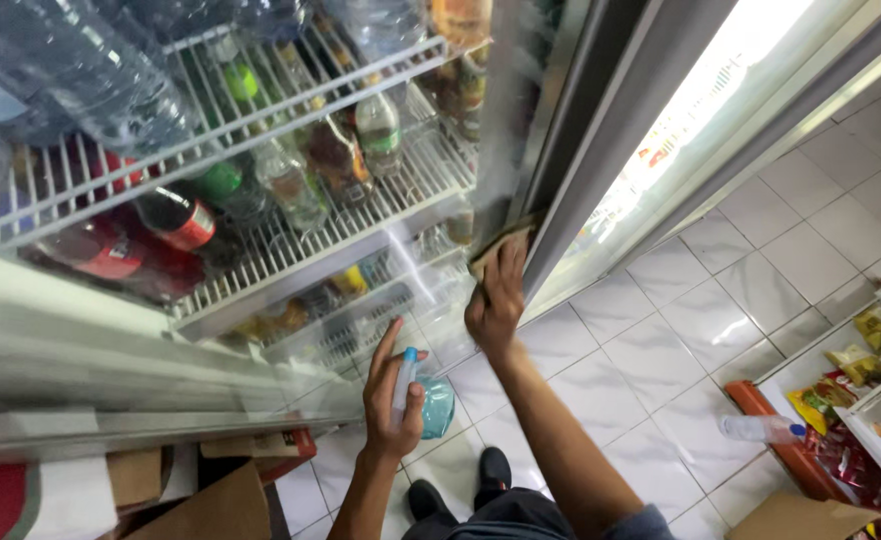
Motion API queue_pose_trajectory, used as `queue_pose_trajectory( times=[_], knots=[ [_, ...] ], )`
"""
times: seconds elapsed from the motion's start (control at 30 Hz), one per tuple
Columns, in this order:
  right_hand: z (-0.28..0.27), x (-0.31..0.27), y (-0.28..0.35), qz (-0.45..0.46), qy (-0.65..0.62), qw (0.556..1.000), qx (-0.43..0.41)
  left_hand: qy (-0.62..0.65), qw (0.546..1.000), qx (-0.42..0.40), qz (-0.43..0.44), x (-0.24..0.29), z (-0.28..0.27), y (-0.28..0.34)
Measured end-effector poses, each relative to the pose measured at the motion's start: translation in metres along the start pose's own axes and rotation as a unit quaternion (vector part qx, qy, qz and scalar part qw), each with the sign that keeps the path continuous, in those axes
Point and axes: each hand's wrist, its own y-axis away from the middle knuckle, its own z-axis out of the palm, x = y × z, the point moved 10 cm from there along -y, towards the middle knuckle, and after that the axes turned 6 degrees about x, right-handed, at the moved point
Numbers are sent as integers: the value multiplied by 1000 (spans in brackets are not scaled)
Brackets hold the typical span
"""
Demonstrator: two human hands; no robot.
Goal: The person wipes the exterior and interior glass surfaces of a refrigerator using a cloth while holding a spray bottle. The person moves the cloth across the glass door and the refrigerator frames.
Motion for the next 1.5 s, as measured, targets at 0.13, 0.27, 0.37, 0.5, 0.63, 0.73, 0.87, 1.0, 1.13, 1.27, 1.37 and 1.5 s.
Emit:
queue_pose_trajectory(
  times=[0.13,0.27,0.37,0.5,0.63,0.73,0.87,1.0,1.13,1.27,1.37,1.5],
  knots=[
    [-6,-4,34,44,-46,996,-59,-5,1000,2,1,-1,12,-2],
    [-12,24,49,264,-172,946,-81,-2,1000,2,-12,-3,20,-3],
    [-38,-16,3,1,-96,995,9,-4,1000,0,-6,1,23,-4],
    [-10,-5,-9,-81,-51,995,-42,0,1000,-5,-22,-3,36,-7],
    [22,34,30,-99,-30,992,-74,-20,1000,-8,5,-7,49,-3],
    [29,46,46,-126,-49,989,-62,-27,999,-17,26,-18,58,-17],
    [26,60,70,-105,-29,992,-70,-11,999,-45,24,-45,83,-5],
    [29,82,95,-129,-100,986,-44,-40,996,-52,64,-85,97,15],
    [34,120,146,-133,-90,986,-54,-41,993,-63,89,-134,119,44],
    [42,155,198,-145,-108,983,-14,-44,992,-57,104,-184,142,67],
    [53,193,254,-157,-82,983,-39,-29,993,-64,96,-228,157,98],
    [65,240,335,-156,-103,982,-16,-7,993,-64,103,-284,174,134]
  ],
)
